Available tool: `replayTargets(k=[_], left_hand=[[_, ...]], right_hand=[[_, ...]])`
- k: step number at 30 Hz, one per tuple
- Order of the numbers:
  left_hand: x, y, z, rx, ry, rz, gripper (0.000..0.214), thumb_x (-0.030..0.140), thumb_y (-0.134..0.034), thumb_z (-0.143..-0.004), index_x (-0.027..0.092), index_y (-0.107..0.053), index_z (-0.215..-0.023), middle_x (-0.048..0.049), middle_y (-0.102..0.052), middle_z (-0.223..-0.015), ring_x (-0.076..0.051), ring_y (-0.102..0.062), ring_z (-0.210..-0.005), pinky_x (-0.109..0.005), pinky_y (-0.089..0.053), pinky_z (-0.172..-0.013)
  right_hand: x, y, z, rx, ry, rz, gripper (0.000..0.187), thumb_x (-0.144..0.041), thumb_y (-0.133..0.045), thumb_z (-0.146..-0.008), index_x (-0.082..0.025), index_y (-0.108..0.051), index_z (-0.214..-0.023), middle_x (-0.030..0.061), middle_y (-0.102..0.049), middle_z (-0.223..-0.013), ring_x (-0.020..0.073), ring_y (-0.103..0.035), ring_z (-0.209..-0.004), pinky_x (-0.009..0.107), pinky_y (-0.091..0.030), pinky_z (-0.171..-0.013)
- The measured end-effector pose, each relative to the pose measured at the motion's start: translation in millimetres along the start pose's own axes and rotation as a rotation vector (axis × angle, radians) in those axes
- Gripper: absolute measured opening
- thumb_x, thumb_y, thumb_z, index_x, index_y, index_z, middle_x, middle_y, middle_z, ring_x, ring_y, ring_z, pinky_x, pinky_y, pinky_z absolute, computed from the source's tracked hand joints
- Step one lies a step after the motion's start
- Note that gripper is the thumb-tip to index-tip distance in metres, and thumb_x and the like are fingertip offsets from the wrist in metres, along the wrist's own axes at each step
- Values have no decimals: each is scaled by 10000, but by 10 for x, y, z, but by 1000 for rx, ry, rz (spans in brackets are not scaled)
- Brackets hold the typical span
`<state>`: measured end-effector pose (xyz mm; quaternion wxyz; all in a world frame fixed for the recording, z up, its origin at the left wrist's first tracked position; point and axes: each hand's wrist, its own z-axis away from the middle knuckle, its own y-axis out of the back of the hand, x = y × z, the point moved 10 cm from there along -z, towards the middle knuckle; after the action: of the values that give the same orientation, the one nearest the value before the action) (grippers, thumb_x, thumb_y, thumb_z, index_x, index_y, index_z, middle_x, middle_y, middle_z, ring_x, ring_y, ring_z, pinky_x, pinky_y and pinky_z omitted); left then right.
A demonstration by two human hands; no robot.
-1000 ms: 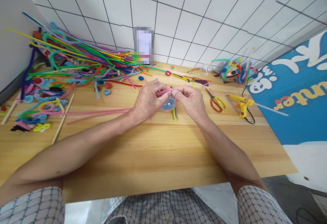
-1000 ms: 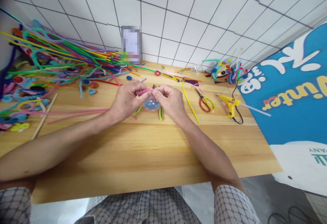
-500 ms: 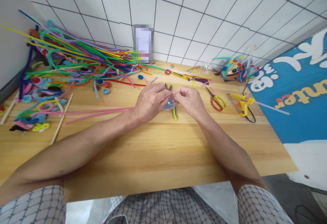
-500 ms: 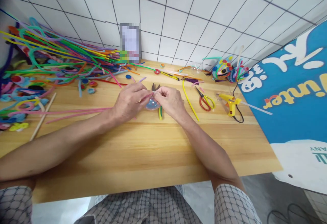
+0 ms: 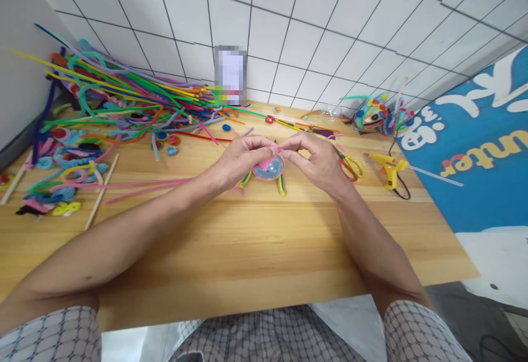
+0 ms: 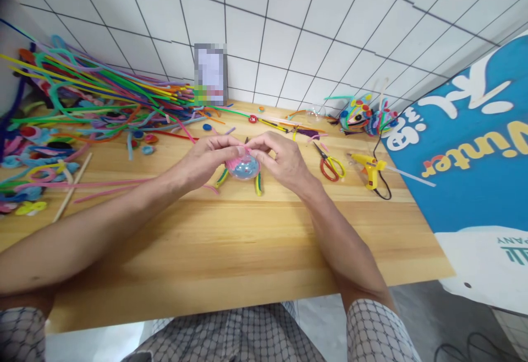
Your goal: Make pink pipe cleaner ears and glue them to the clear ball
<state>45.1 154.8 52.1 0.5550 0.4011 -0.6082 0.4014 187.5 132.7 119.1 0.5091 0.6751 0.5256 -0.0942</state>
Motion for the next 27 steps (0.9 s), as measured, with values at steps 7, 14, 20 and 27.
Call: replayTargets(k=[7, 14, 20, 27], left_hand=[[153, -45, 31, -35, -156, -241, 248, 402, -747, -864, 165, -802, -821, -36, -757, -778, -158, -620, -698, -288, -474, -674], [434, -102, 176, 23, -501, -485, 168, 222, -662, -918, 167, -807, -853, -11, -696, -738, -145, -578, -690, -298, -452, -714], [441, -63, 208, 88, -620, -440, 160, 254, -698, -972, 200, -838, -916, -24, -701, -783, -156, -587, -731, -317, -482, -763], [335, 23, 168, 153, -525, -216, 190, 403, -809, -957, 240, -851, -869, -36, -751, -781, -188, -622, -767, -362, -513, -815]], right_hand=[[14, -30, -5, -25, 21, 61, 66, -239, -790, -927, -243, -782, -862, 10, -796, -853, 182, -687, -774, 328, -544, -770], [308, -135, 27, -27, -209, -271, 255, -395, -897, -839, -204, -728, -829, -2, -755, -777, 150, -657, -700, 283, -531, -671], [484, -366, 62, 11, -416, -671, 475, -535, -993, -711, -206, -661, -796, -26, -714, -709, 126, -639, -647, 253, -519, -631], [435, -445, 85, 112, -477, -840, 519, -529, -1017, -664, -211, -644, -832, -47, -696, -702, 106, -621, -626, 240, -514, -628]])
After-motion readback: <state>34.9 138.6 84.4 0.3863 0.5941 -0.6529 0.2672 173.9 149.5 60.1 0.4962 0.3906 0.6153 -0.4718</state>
